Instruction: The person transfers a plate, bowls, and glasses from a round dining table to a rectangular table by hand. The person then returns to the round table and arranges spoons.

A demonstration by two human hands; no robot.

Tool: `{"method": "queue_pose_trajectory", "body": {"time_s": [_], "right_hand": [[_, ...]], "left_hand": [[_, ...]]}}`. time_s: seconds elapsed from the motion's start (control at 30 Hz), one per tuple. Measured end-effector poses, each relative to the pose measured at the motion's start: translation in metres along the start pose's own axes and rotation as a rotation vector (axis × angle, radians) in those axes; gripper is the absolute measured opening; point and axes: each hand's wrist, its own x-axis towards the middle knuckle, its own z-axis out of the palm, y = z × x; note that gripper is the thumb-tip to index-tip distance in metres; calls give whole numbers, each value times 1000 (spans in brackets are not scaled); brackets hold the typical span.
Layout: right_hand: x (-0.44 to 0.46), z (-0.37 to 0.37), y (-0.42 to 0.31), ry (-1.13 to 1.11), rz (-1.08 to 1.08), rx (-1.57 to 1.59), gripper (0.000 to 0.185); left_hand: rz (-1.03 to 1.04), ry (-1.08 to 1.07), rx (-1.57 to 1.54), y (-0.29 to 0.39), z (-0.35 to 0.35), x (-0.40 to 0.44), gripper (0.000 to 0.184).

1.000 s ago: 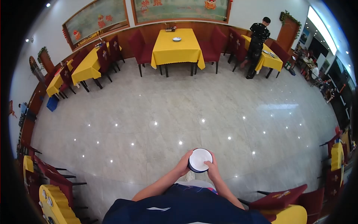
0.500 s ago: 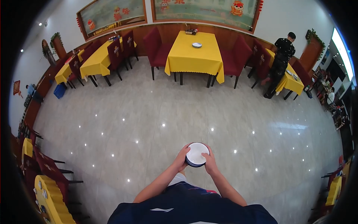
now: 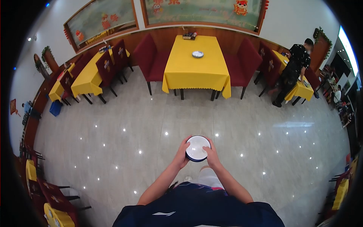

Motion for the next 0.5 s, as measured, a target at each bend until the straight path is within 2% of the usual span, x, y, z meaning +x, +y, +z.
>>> {"method": "queue_pose_trajectory", "body": {"time_s": [0.37, 0.5], "right_hand": [[251, -56, -34, 1, -30, -12, 44], [341, -78, -65, -8, -10, 43, 43]], "left_hand": [[-58, 18, -52, 50, 1, 264, 46], [-60, 53, -50, 80, 26, 352, 47]]}}
